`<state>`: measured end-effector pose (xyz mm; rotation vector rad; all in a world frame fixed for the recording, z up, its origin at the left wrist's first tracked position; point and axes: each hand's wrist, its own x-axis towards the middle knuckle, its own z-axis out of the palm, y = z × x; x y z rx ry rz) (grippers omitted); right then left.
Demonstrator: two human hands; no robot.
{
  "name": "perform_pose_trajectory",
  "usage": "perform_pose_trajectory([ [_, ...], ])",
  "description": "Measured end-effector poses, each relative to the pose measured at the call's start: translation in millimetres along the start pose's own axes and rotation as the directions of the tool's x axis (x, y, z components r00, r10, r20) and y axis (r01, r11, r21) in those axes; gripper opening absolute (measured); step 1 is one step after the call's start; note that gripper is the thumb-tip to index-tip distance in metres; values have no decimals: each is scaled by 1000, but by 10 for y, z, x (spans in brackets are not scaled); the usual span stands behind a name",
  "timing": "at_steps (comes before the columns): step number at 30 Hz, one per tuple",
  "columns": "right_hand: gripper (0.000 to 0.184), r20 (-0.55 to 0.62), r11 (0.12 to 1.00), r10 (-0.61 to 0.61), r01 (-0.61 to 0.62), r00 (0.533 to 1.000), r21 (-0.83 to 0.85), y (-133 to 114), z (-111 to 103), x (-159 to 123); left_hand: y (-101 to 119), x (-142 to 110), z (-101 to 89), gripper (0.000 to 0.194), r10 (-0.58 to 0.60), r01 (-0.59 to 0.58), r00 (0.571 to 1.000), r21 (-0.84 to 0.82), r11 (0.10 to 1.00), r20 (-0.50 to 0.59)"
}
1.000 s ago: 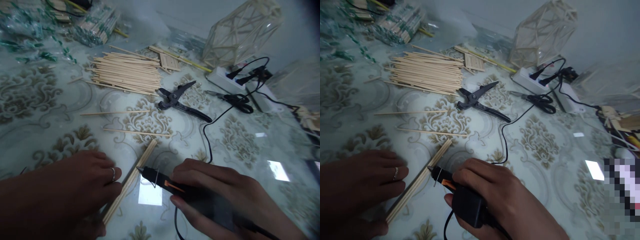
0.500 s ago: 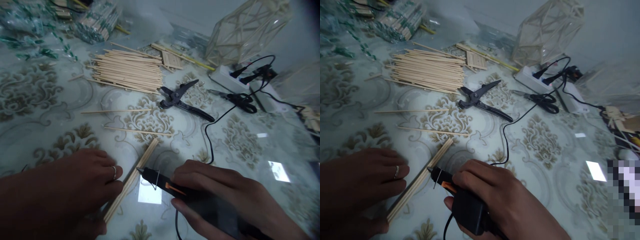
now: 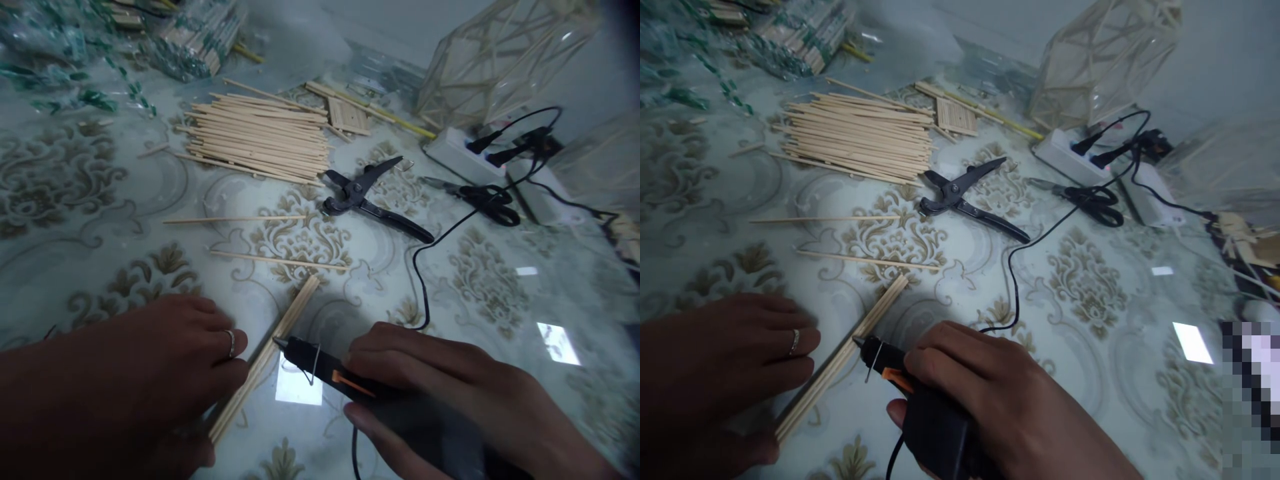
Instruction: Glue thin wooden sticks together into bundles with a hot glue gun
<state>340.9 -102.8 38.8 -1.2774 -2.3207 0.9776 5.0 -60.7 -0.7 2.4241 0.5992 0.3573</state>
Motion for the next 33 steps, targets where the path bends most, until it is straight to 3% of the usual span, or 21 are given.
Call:
perform_pose_trajectory([
  [11, 23, 13, 1000, -19, 19, 1000, 6, 4, -2, -3, 11, 8, -1, 12, -3, 3, 1000, 34, 999, 11],
  [15, 17, 18, 1000, -21, 21, 1000, 13, 10, 3, 8, -13, -41, 36, 19, -41, 41, 999, 23, 999, 9],
  [23, 15, 23, 1000, -7, 6, 1000, 17, 3, 23, 9, 13, -11, -14, 10, -22, 22, 999, 27, 999, 28],
  [27, 4, 17, 1000, -5, 4, 1000, 29, -21, 51, 13, -8, -30, -3, 9, -1, 1, 1000, 21, 1000, 16],
  [33, 21, 23, 1000, 0, -1, 1000, 12, -73, 49, 75, -19, -6, 5, 12, -9, 9, 1000, 0, 1000, 25],
])
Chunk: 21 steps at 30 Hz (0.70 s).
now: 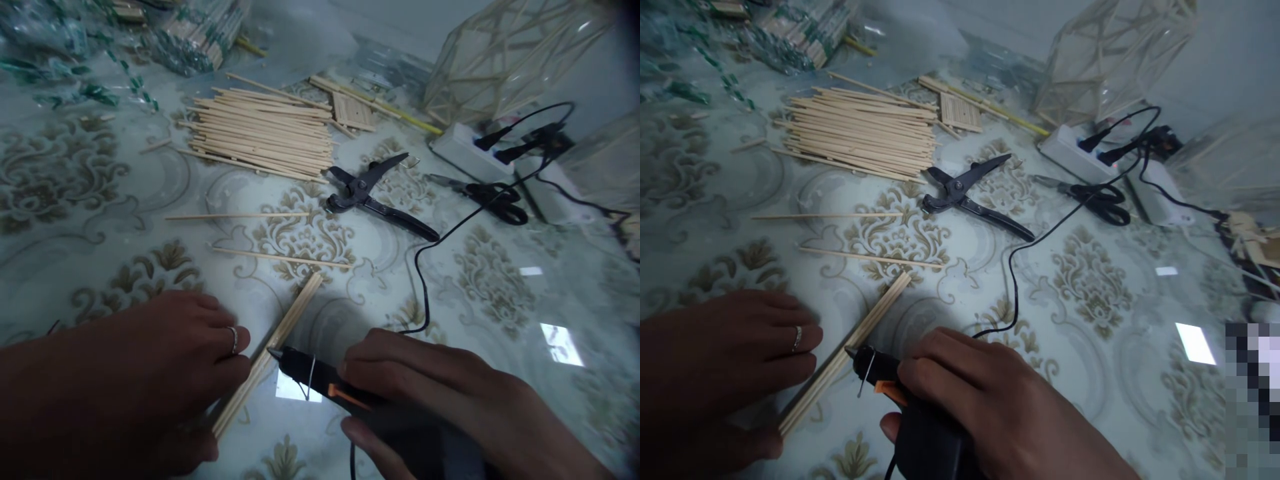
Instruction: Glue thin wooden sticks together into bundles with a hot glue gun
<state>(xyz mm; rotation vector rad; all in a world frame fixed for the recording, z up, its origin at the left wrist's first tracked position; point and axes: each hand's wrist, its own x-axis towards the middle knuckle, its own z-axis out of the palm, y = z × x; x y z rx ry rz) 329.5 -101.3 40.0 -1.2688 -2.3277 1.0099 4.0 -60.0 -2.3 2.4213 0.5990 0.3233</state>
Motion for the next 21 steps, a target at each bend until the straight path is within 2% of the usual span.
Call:
perform_pose_trajectory([
  [4, 26, 9, 1000, -4, 4, 1000, -5, 2, -16, 0, 27, 5, -6, 7, -5, 5, 1000, -15, 1000, 14],
  [9, 7, -19, 1000, -16, 16, 1000, 21, 46, -17, -50, -13, -42, -8, 16, -12, 10, 999, 43, 999, 41],
  [16, 6, -136, 1000, 26, -27, 990, -1, 61, -68, -58, 23, 17, -49, 14, 5, -8, 999, 51, 999, 54],
  [21, 7, -120, 999, -4, -1, 993, -40, 77, -81, -21, 51, 49, -43, 27, -29, 28, 1000, 93, 995, 6],
])
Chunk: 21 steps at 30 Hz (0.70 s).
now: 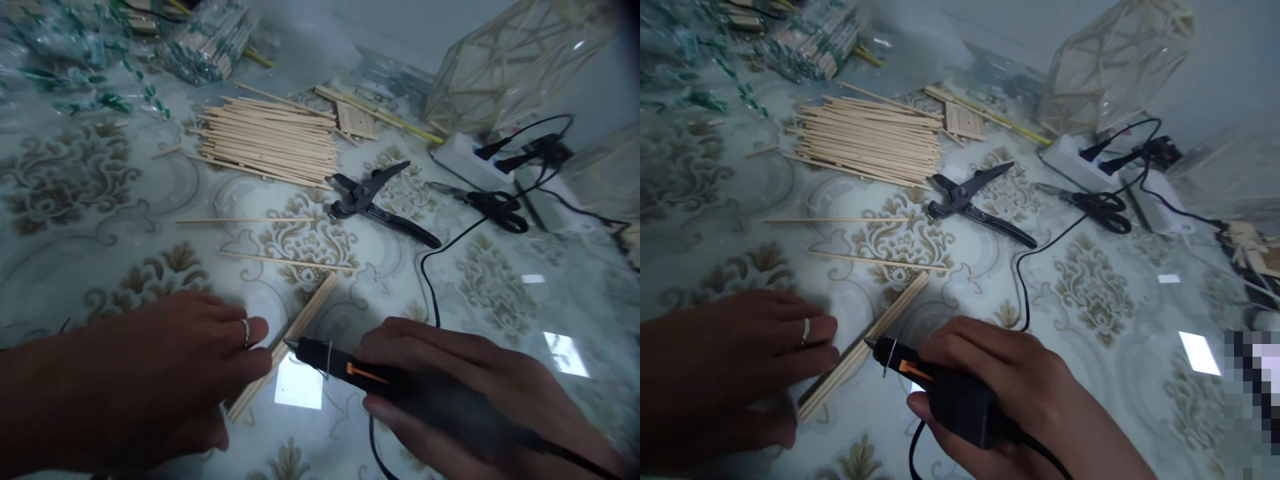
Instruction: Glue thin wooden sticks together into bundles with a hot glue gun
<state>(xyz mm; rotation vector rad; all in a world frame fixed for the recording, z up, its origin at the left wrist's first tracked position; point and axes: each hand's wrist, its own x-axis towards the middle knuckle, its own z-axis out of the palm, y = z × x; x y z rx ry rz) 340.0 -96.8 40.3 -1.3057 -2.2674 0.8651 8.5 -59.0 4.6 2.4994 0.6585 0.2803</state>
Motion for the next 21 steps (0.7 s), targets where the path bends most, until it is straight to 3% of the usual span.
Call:
perform_pose_trajectory([
  [4, 6, 35, 1000, -20, 20, 999, 2, -4, -3, 3, -54, 31, -11, 47, 46, -46, 999, 25, 999, 2],
  [7, 8, 58, 998, -49, 46, 997, 39, -2, -1, -13, -100, 61, -24, 78, 97, -96, 995, 44, 994, -14],
  [9, 13, 104, 996, -55, 47, 993, 76, 6, 2, -21, -116, 75, -29, 97, 100, -100, 995, 43, 994, 7],
  [14, 10, 168, 991, -73, 53, 983, 119, 9, 2, 10, -124, 74, 15, 120, 54, -54, 995, 10, 998, 80],
  [17, 10, 161, 993, -63, 45, 985, 109, 2, -6, 24, -140, 39, 97, 140, 11, -14, 994, 27, 1000, 108],
  [21, 9, 54, 997, -50, 47, 997, 54, 16, -42, 15, -162, -16, 196, 155, -26, 23, 995, 41, 999, 94],
])
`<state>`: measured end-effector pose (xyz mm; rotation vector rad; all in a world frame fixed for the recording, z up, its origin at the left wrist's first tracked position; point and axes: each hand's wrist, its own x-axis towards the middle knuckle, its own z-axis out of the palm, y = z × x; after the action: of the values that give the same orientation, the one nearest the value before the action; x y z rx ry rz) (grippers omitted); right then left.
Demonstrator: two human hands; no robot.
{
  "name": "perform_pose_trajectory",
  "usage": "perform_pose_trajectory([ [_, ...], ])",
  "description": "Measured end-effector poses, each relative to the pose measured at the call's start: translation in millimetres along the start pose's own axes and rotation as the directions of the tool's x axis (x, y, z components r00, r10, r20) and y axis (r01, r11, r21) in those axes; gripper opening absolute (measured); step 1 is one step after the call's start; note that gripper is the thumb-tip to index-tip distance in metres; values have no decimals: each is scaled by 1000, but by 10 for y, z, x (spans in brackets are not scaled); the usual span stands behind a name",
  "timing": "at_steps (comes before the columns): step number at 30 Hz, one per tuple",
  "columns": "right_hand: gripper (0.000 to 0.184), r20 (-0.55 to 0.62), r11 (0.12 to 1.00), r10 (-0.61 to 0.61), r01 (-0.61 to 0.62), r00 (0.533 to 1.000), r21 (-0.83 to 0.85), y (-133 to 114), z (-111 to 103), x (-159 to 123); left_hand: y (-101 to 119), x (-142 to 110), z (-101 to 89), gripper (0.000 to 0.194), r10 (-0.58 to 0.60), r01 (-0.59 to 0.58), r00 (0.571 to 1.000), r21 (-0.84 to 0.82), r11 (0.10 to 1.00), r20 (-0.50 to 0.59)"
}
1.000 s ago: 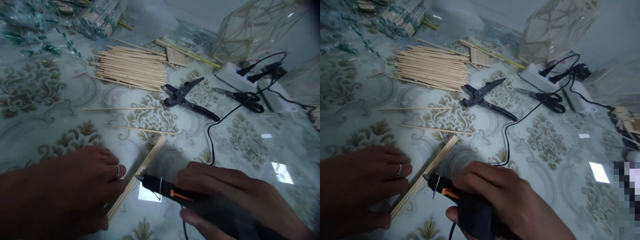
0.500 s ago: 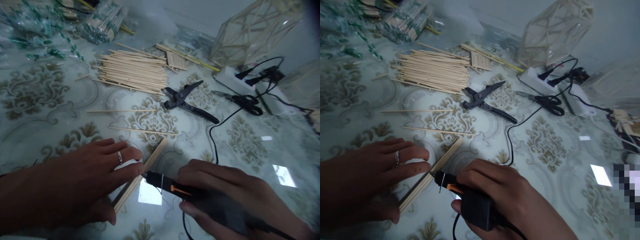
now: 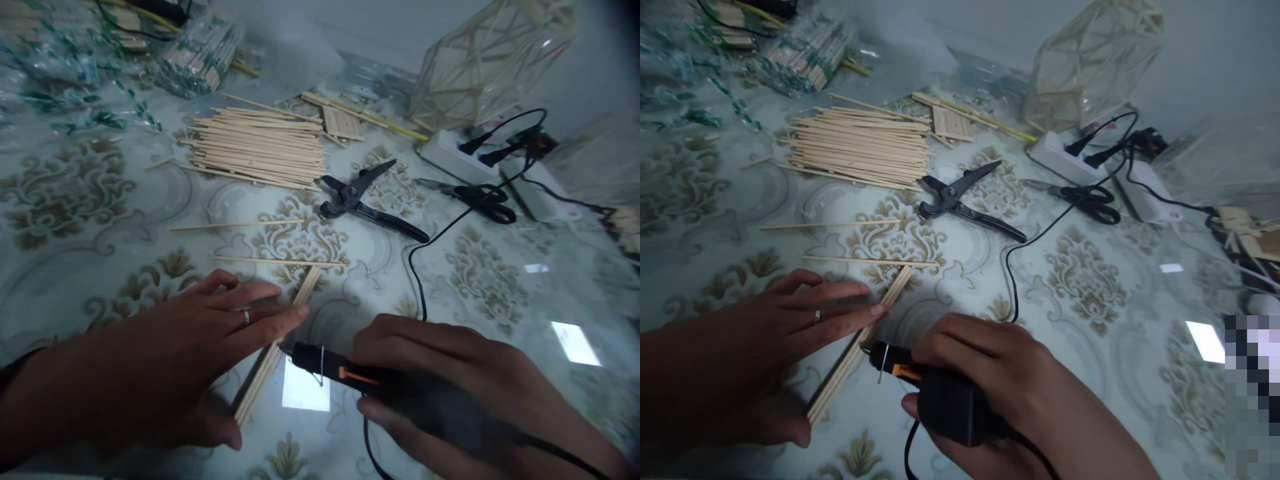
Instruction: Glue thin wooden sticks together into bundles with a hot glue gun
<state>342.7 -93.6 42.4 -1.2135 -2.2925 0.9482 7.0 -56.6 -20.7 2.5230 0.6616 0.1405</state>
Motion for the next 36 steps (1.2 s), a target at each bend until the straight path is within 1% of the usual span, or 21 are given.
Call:
perform_pose_trajectory([
  [2, 12, -32, 999, -8, 6, 999, -32, 15, -26, -4, 2, -7, 21, 156, -2, 2, 1000, 1, 1000, -2],
  [6, 14, -57, 998, 5, -9, 998, -59, 39, -59, -9, 25, 12, 23, 160, -10, 10, 1000, 10, 1000, -1],
  [12, 12, -31, 997, 17, -19, 999, -70, 25, -43, -11, 48, 48, 12, 155, -3, 3, 1000, 16, 1000, -17],
  [17, 13, -21, 998, 11, -13, 1000, -67, 30, -23, -1, 44, 28, 20, 156, 1, 0, 999, 29, 1000, -34],
  [20, 11, -21, 998, 7, -9, 1000, -65, 24, -21, -26, 25, 14, 25, 151, 24, -23, 999, 26, 999, -47],
  [22, 9, -19, 998, 7, -8, 1000, -64, 9, -21, -49, 4, 6, 31, 145, 50, -49, 997, 19, 999, -62],
  [25, 8, -8, 997, 12, -12, 1000, -76, -12, -19, -68, -16, 4, 30, 136, 45, -44, 997, 15, 999, -56],
  [27, 7, -10, 996, 10, -11, 1000, -87, -15, -18, -69, -16, 15, 14, 137, 37, -36, 998, 20, 999, -49],
  [30, 7, 1, 995, 18, -18, 1000, -97, -11, -18, -63, 0, 44, -24, 144, 59, -58, 998, 25, 998, -31],
  [32, 6, 12, 995, 30, -28, 999, -96, -14, -16, -56, 10, 61, -43, 144, 59, -59, 998, 23, 998, -24],
  [36, 2, 12, 997, 26, -25, 1000, -78, -36, -11, -36, 23, 69, -43, 130, 40, -39, 998, 16, 999, -39],
])
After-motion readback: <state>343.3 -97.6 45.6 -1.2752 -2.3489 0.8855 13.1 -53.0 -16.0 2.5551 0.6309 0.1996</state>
